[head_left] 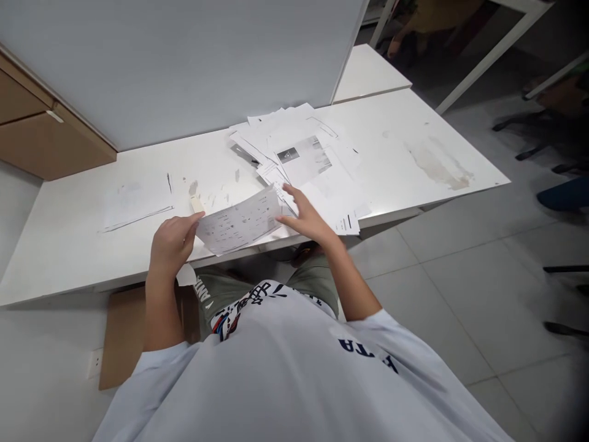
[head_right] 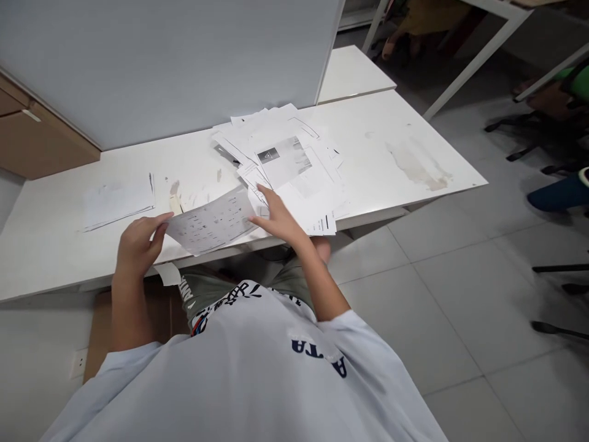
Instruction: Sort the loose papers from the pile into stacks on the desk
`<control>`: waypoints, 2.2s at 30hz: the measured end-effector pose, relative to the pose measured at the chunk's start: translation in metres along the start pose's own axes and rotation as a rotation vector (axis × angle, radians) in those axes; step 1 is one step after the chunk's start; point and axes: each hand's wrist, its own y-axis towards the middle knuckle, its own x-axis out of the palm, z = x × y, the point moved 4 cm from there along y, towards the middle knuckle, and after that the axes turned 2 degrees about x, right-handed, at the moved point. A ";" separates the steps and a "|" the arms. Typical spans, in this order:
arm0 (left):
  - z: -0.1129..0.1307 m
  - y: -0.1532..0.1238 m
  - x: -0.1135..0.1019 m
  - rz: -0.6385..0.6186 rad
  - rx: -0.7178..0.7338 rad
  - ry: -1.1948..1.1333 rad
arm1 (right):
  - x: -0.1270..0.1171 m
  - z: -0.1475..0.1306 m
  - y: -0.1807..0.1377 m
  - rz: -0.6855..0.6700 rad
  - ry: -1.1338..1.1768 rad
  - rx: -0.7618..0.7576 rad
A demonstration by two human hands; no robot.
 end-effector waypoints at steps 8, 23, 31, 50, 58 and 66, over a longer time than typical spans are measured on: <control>-0.020 -0.007 -0.009 0.246 -0.263 -0.294 | 0.061 0.011 0.043 -0.086 0.390 0.034; -0.036 -0.044 0.080 0.502 -0.525 -0.814 | 0.065 0.033 0.011 0.026 0.476 -0.016; -0.031 -0.032 0.058 0.440 -0.431 -0.792 | 0.038 0.008 -0.012 0.019 0.327 -0.031; 0.028 -0.124 0.046 0.115 -0.921 -0.969 | 0.034 -0.017 -0.061 -0.081 0.401 0.150; -0.003 -0.103 0.033 0.422 -0.874 -0.520 | 0.073 0.025 0.003 0.001 0.368 0.424; 0.003 -0.032 0.010 0.440 -0.509 -0.435 | 0.076 0.039 0.024 -0.147 0.190 0.451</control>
